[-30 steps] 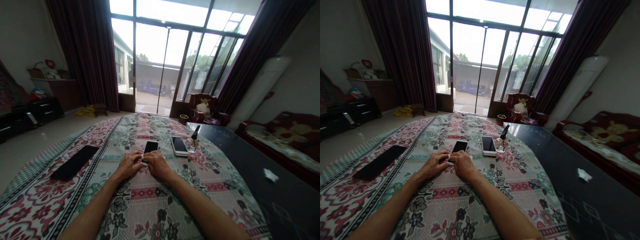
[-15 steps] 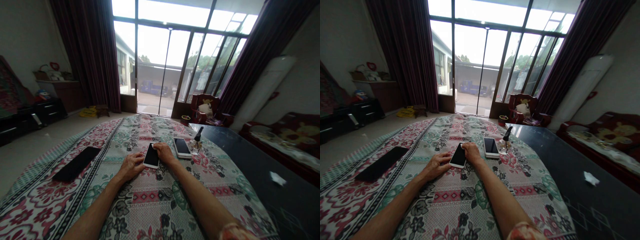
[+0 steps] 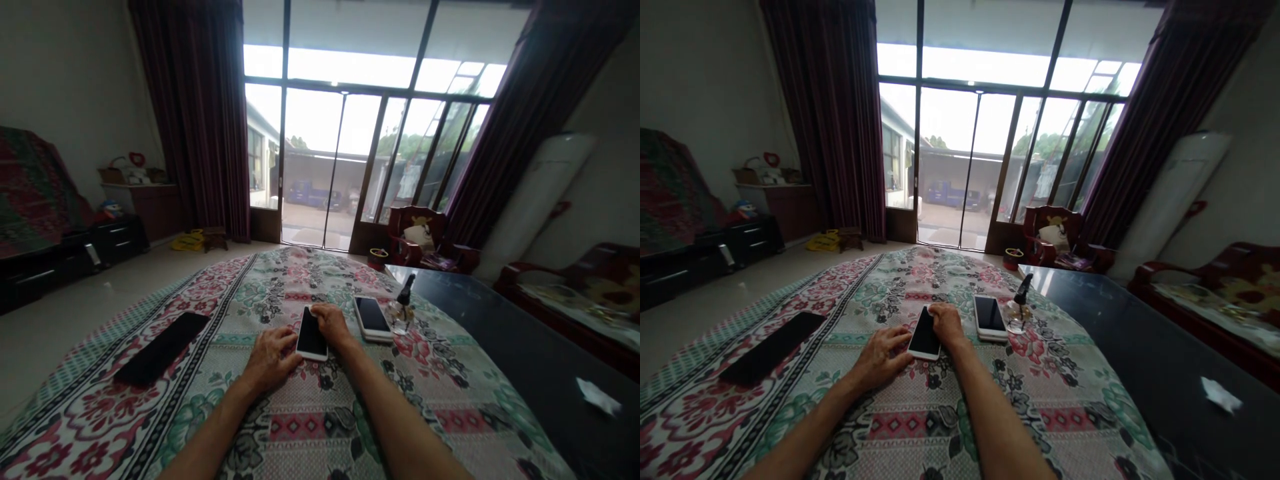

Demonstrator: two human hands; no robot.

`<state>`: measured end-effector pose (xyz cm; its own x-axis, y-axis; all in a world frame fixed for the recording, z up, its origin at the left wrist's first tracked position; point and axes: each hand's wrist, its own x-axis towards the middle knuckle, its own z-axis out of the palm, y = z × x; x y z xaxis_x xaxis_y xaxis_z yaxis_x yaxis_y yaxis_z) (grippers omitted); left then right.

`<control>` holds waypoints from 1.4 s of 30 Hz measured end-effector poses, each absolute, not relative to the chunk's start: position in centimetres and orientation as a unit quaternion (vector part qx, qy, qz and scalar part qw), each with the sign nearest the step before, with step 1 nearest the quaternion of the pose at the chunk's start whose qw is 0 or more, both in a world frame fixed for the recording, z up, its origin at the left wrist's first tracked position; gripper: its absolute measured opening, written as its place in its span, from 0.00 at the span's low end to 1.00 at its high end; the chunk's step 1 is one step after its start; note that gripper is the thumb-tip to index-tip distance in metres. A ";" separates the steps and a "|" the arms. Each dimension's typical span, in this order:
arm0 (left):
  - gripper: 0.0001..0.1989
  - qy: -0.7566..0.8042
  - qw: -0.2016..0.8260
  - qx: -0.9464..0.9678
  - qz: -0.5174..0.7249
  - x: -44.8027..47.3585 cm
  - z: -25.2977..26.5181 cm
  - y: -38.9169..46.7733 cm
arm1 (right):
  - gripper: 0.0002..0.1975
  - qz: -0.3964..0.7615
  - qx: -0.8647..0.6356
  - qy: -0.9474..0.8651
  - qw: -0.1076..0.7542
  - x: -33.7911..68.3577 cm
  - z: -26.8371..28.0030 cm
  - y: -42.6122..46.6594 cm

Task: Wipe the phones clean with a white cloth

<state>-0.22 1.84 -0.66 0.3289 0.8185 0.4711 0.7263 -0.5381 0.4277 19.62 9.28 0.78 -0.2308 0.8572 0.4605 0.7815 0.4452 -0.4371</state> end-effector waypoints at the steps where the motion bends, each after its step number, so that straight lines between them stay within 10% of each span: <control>1: 0.16 0.477 0.070 0.812 0.330 -0.2 -0.6 1.8 | 0.19 0.056 -0.524 -0.784 0.329 19.4 0.8 9.2; 42: 0.08 0.490 0.060 0.809 0.320 -1.1 -0.6 3.3 | 0.12 0.030 -0.419 -0.889 0.180 16.8 3.1 2.4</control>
<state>-1.09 3.31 -0.57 0.3154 0.8311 0.4580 0.7540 -0.5125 0.4108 16.79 2.37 3.07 -0.5831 0.7567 0.2956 0.7350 0.6464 -0.2049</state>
